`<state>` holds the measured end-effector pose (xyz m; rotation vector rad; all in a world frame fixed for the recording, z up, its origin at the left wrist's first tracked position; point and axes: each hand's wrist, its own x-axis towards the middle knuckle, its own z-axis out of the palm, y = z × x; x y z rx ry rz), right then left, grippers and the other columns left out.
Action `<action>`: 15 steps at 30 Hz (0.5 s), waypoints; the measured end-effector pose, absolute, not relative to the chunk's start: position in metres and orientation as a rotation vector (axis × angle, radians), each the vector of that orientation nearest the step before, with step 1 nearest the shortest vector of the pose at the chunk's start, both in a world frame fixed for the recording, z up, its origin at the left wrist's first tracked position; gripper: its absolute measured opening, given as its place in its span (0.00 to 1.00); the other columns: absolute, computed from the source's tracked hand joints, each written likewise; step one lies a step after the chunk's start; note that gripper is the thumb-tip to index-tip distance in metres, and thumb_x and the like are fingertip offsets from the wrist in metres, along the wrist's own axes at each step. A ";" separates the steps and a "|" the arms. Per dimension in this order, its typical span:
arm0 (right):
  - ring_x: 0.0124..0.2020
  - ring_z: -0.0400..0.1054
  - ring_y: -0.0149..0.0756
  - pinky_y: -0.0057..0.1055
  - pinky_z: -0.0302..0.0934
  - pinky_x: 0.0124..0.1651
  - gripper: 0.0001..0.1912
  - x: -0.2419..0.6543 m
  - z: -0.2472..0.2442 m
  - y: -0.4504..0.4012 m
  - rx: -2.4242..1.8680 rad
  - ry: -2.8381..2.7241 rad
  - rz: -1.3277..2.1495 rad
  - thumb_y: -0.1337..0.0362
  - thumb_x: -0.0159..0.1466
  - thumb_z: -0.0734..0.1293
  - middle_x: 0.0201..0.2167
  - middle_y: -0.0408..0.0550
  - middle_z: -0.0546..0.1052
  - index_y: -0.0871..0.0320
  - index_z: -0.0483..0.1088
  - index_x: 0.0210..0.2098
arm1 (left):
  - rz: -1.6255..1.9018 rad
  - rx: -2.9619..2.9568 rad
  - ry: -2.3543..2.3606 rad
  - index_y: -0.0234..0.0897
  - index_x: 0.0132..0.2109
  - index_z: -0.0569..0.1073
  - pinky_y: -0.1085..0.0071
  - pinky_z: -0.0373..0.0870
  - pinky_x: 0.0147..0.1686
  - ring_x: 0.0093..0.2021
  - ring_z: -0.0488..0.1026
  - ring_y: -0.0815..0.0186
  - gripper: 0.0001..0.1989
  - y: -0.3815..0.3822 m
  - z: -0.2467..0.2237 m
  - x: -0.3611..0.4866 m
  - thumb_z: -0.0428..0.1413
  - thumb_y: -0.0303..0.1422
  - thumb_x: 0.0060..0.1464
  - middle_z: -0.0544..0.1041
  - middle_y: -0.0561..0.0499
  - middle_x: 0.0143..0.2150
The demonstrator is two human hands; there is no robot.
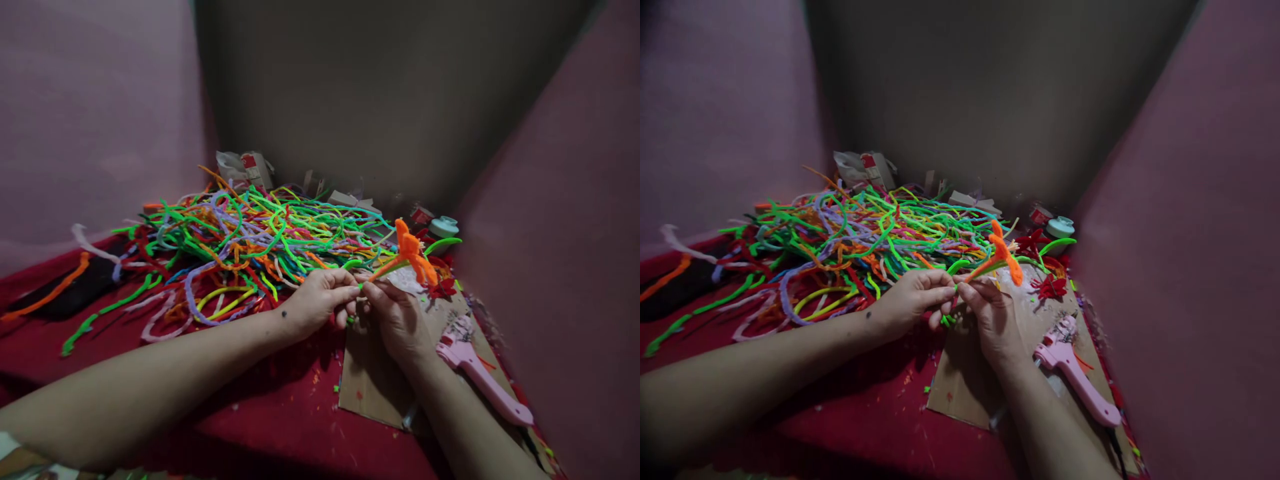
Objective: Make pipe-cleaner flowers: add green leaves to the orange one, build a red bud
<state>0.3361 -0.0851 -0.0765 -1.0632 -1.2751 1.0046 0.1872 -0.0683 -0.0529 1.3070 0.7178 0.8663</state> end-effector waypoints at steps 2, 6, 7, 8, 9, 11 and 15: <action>0.35 0.68 0.36 0.32 0.59 0.38 0.10 0.337 -0.077 -0.085 -1.053 -1.286 1.030 0.60 0.57 0.67 0.34 0.44 0.78 0.51 0.78 0.37 | 0.851 1.195 0.660 0.30 0.27 0.68 0.82 0.56 0.14 0.12 0.60 0.80 0.09 -0.066 -0.057 0.188 0.55 0.31 0.53 0.68 0.57 0.19; 0.40 0.69 0.39 0.34 0.60 0.43 0.11 0.338 -0.078 -0.086 -0.889 -1.230 1.201 0.62 0.57 0.68 0.38 0.44 0.78 0.51 0.77 0.40 | 0.723 0.940 0.497 0.31 0.41 0.70 0.80 0.58 0.12 0.10 0.52 0.80 0.08 -0.062 -0.061 0.186 0.54 0.30 0.53 0.65 0.60 0.18; 0.41 0.69 0.39 0.35 0.60 0.45 0.11 0.338 -0.078 -0.086 -0.854 -1.234 1.227 0.63 0.57 0.67 0.39 0.44 0.78 0.51 0.76 0.41 | 0.687 0.899 0.463 0.32 0.45 0.69 0.80 0.58 0.12 0.10 0.51 0.80 0.11 -0.061 -0.061 0.185 0.54 0.28 0.54 0.65 0.61 0.19; 0.43 0.69 0.40 0.36 0.60 0.47 0.12 0.338 -0.078 -0.087 -0.830 -1.244 1.241 0.64 0.58 0.67 0.40 0.45 0.77 0.51 0.76 0.41 | 0.654 0.869 0.433 0.33 0.48 0.68 0.80 0.59 0.12 0.10 0.50 0.81 0.14 -0.061 -0.060 0.184 0.53 0.27 0.53 0.65 0.61 0.19; 0.44 0.68 0.40 0.37 0.59 0.49 0.12 0.338 -0.077 -0.087 -0.819 -1.262 1.244 0.64 0.58 0.67 0.41 0.45 0.77 0.51 0.76 0.42 | 0.628 0.848 0.409 0.34 0.49 0.68 0.81 0.58 0.12 0.10 0.50 0.81 0.15 -0.062 -0.059 0.182 0.53 0.25 0.53 0.65 0.61 0.19; 0.46 0.68 0.40 0.38 0.58 0.52 0.12 0.338 -0.076 -0.088 -0.818 -1.288 1.220 0.65 0.58 0.67 0.42 0.45 0.77 0.51 0.76 0.41 | 0.585 0.823 0.382 0.34 0.46 0.68 0.82 0.57 0.12 0.10 0.48 0.82 0.14 -0.063 -0.057 0.181 0.53 0.22 0.51 0.64 0.62 0.18; 0.45 0.69 0.41 0.38 0.60 0.49 0.10 0.336 -0.077 -0.088 -0.854 -1.256 1.169 0.64 0.57 0.66 0.40 0.46 0.78 0.50 0.77 0.39 | 0.574 0.883 0.375 0.31 0.35 0.68 0.81 0.57 0.12 0.10 0.47 0.82 0.02 -0.063 -0.055 0.181 0.53 0.25 0.51 0.62 0.62 0.19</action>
